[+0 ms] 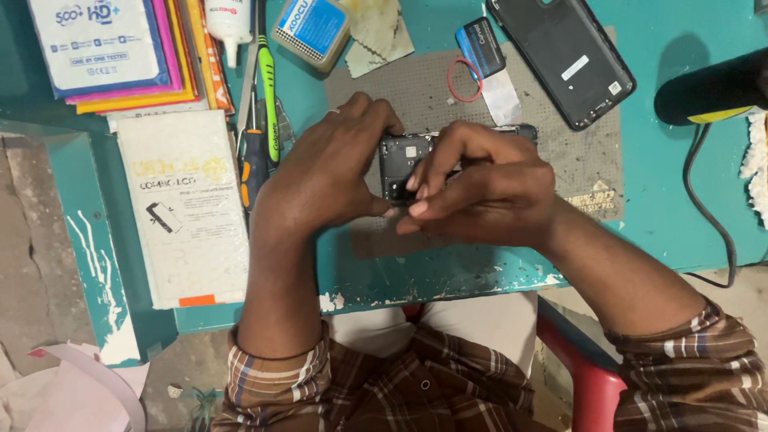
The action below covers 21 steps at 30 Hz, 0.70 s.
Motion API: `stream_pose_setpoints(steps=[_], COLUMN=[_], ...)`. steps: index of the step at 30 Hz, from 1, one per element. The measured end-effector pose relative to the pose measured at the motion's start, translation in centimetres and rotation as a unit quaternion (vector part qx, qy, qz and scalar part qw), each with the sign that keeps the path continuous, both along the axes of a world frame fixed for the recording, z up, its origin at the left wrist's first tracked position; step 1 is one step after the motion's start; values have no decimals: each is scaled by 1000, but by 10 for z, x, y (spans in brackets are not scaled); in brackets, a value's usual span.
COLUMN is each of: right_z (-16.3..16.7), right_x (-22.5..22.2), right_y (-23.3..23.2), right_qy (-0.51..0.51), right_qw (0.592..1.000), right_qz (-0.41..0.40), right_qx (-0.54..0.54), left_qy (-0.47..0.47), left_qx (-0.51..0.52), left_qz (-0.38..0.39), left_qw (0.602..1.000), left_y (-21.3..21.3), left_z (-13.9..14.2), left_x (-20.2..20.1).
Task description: The person disassembles a smartphone at a repair workbench. They use a red pry tool to open the phone's back, remove the back cover, disconnect internal components, and work the battery out of the phone body by hand while holding the device.
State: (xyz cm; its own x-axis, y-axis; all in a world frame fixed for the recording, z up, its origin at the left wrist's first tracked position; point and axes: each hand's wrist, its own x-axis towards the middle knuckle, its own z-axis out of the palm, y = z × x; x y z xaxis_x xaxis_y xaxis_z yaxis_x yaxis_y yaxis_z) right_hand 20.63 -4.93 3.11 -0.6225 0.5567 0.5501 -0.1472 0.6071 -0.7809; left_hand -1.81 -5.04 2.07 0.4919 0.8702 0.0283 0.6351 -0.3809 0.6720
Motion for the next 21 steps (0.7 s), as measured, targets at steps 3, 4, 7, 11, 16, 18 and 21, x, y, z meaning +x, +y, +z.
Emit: stream_pose_setpoints(steps=[3, 4, 7, 11, 16, 18, 21], right_z=[-2, -2, -1, -1, -2, -3, -6], right_x=[-1, 0, -1, -5, -3, -1, -1], right_y=[-4, -6, -6, -4, -6, -6, -4], right_qy=[-36, -53, -75, -20, -47, -77, -46], right_qw=[998, 998, 995, 998, 997, 995, 996], right_qz=[-19, -19, -16, -24, -37, -34, -14], right_qx=[39, 42, 61, 63, 44, 47, 77], left_qy=[0, 1, -1, 4, 14, 17, 14], left_qx=[0, 0, -1, -2, 4, 4, 6], left_qz=[5, 9, 13, 14, 28, 29, 26], left_qw=[1000, 1000, 1000, 1000, 999, 999, 1000], left_y=[-1, -2, -2, -1, -2, -2, -1], left_z=[0, 1, 1, 1, 0, -1, -1], left_x=[1, 1, 2, 4, 7, 7, 7])
